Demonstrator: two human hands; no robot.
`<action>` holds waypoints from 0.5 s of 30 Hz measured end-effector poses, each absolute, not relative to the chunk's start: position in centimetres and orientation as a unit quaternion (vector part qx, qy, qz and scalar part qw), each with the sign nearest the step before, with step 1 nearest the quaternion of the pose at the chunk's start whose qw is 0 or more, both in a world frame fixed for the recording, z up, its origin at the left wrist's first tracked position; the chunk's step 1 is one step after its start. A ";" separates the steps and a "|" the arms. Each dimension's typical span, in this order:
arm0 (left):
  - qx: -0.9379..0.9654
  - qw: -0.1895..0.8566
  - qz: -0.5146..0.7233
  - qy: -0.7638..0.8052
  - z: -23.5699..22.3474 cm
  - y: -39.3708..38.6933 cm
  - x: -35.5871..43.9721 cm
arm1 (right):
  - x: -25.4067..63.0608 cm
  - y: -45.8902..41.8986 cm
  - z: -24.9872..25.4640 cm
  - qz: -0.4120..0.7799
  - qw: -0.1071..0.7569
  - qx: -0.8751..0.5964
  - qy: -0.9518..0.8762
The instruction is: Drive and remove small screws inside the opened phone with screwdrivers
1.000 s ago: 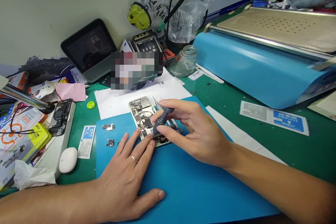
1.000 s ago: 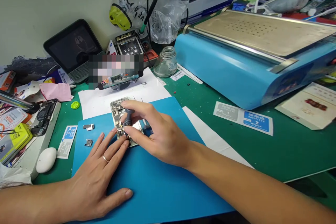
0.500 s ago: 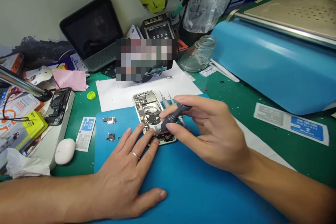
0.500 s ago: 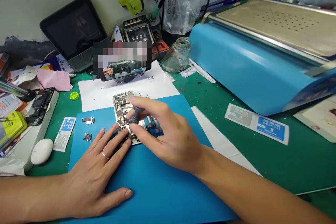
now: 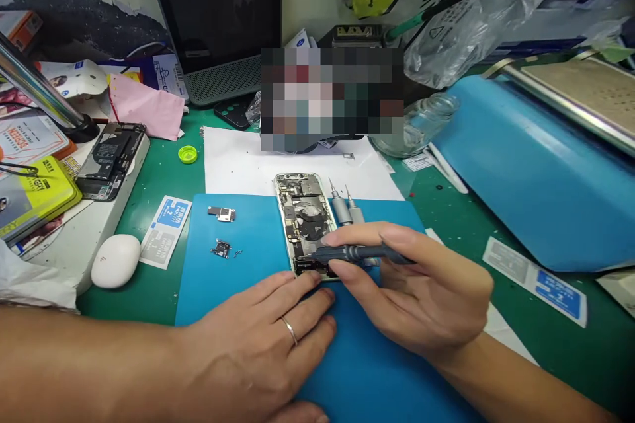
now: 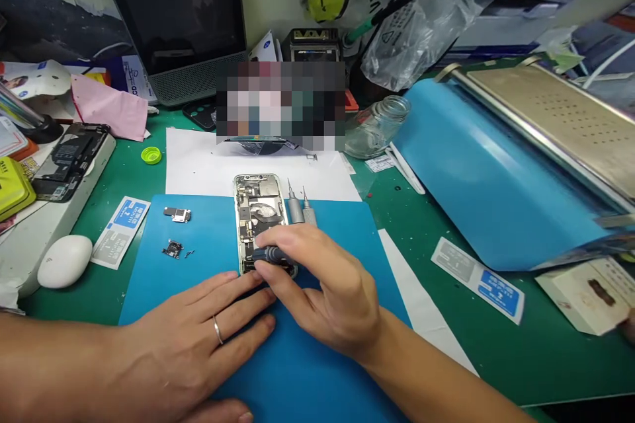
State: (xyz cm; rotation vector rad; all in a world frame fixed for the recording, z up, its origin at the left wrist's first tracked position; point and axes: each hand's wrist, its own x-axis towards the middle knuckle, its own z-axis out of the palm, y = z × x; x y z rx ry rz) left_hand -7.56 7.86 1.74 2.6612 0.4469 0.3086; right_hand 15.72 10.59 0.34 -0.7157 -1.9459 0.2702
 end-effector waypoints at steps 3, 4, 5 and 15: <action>0.958 0.211 0.103 0.163 1.9 7.9 -7.5 | 15.7 10.7 0.4 0.120 0.499 -0.288 -0.808; 0.959 0.211 0.100 0.163 1.9 7.8 -7.4 | 15.7 10.7 0.3 0.125 0.501 -0.286 -0.807; 0.959 0.210 0.096 0.162 1.9 7.8 -7.4 | 15.7 10.7 0.3 0.128 0.503 -0.285 -0.806; 0.962 0.202 0.089 0.160 1.9 7.9 -7.4 | 15.7 10.8 0.4 0.114 0.477 -0.297 -0.819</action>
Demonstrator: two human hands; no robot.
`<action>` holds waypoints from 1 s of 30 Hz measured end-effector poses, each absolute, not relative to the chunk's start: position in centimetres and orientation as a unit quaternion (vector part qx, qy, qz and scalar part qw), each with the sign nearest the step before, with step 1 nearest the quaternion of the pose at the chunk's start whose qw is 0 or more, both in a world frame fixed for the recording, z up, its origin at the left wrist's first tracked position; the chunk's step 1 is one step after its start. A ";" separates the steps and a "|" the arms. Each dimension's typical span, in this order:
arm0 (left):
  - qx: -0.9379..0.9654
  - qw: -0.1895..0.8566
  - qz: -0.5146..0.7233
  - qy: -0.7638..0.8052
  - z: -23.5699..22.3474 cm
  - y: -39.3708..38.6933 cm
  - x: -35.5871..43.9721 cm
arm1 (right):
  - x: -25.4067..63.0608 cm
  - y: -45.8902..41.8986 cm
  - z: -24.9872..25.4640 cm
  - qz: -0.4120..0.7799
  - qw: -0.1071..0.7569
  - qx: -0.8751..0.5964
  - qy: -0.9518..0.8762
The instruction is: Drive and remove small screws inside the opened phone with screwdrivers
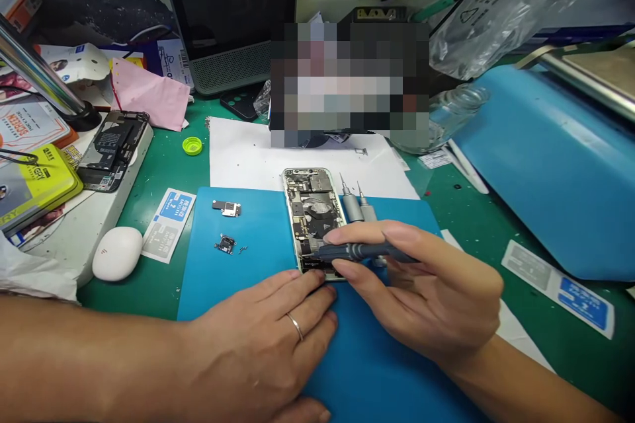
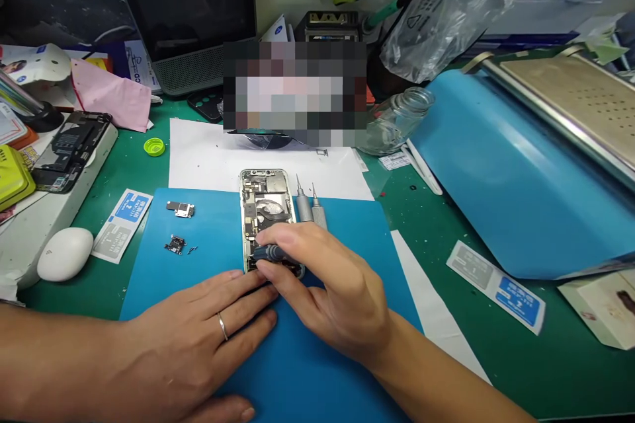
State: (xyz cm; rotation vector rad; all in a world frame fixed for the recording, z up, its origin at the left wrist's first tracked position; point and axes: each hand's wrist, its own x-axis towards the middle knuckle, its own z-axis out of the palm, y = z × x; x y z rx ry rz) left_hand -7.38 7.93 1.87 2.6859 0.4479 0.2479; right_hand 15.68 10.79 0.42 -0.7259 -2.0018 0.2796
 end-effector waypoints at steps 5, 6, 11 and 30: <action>0.962 0.203 0.085 0.160 2.0 7.8 -7.3 | 16.0 10.8 0.4 0.096 0.466 -0.281 -0.834; 0.963 0.201 0.084 0.158 2.0 7.7 -7.3 | 16.1 10.7 0.4 0.093 0.463 -0.282 -0.835; 0.965 0.196 0.080 0.154 2.0 7.7 -7.2 | 16.2 10.6 0.3 0.084 0.454 -0.283 -0.840; 0.965 0.195 0.093 0.146 1.9 7.9 -7.2 | 15.6 10.9 0.2 -0.003 0.451 -0.283 -0.846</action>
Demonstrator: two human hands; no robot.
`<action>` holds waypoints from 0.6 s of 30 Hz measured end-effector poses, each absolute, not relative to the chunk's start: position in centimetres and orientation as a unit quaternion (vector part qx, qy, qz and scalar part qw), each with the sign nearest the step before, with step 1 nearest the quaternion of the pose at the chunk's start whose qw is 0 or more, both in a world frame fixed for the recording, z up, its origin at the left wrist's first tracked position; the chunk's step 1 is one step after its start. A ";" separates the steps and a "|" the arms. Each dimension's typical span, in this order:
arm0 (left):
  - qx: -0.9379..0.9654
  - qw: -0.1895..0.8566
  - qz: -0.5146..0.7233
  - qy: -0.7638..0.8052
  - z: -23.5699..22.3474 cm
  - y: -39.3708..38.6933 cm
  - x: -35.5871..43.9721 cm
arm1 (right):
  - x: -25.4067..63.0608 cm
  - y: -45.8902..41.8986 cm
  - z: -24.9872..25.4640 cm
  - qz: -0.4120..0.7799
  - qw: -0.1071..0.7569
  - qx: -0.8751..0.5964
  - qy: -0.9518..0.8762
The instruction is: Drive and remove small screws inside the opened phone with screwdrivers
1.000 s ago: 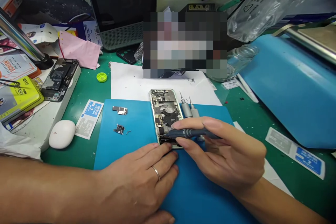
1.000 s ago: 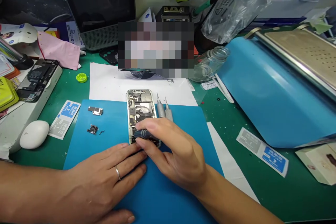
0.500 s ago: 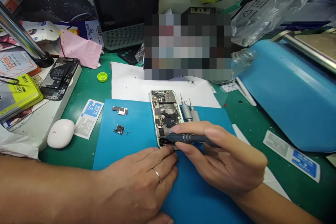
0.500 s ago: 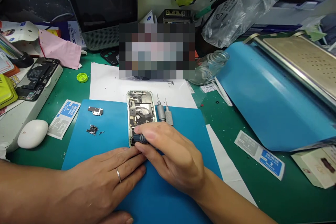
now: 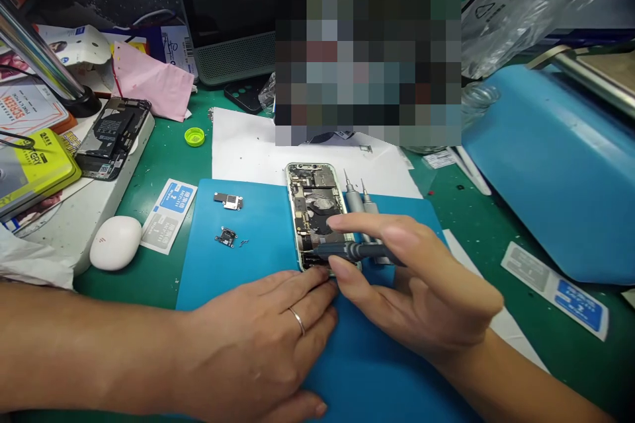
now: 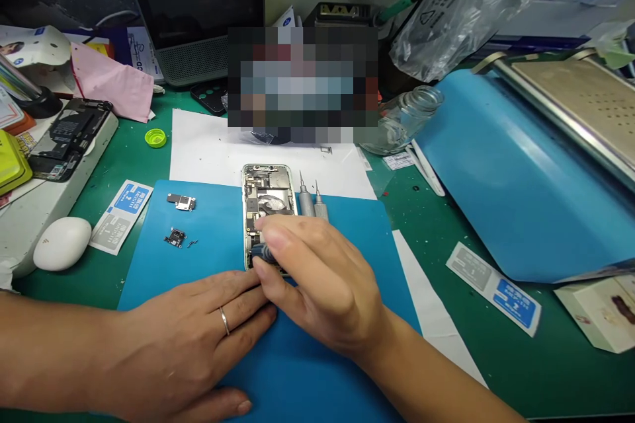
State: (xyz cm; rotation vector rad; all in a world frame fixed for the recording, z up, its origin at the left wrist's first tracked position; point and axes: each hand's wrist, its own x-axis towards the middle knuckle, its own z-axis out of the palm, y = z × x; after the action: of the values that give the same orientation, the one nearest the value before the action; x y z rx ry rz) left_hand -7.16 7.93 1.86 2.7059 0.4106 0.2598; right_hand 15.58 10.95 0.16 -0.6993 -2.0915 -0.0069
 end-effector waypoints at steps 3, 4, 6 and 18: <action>0.965 0.194 0.096 0.147 1.8 8.0 -7.2 | 15.4 11.0 0.1 0.000 0.452 -0.270 -0.850; 0.965 0.192 0.096 0.148 1.8 8.0 -7.2 | 15.4 11.0 0.0 0.002 0.455 -0.266 -0.850; 0.967 0.187 0.093 0.147 1.8 8.0 -7.2 | 15.4 11.0 0.0 0.006 0.457 -0.272 -0.847; 0.964 0.204 0.078 0.151 1.9 8.0 -7.1 | 15.3 11.2 0.3 0.004 0.463 -0.285 -0.839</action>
State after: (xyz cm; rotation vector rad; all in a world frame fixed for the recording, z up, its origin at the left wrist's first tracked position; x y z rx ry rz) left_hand -7.09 7.98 1.93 2.6900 0.4226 0.2166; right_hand 15.32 11.17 0.33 -0.7016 -2.0632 0.0107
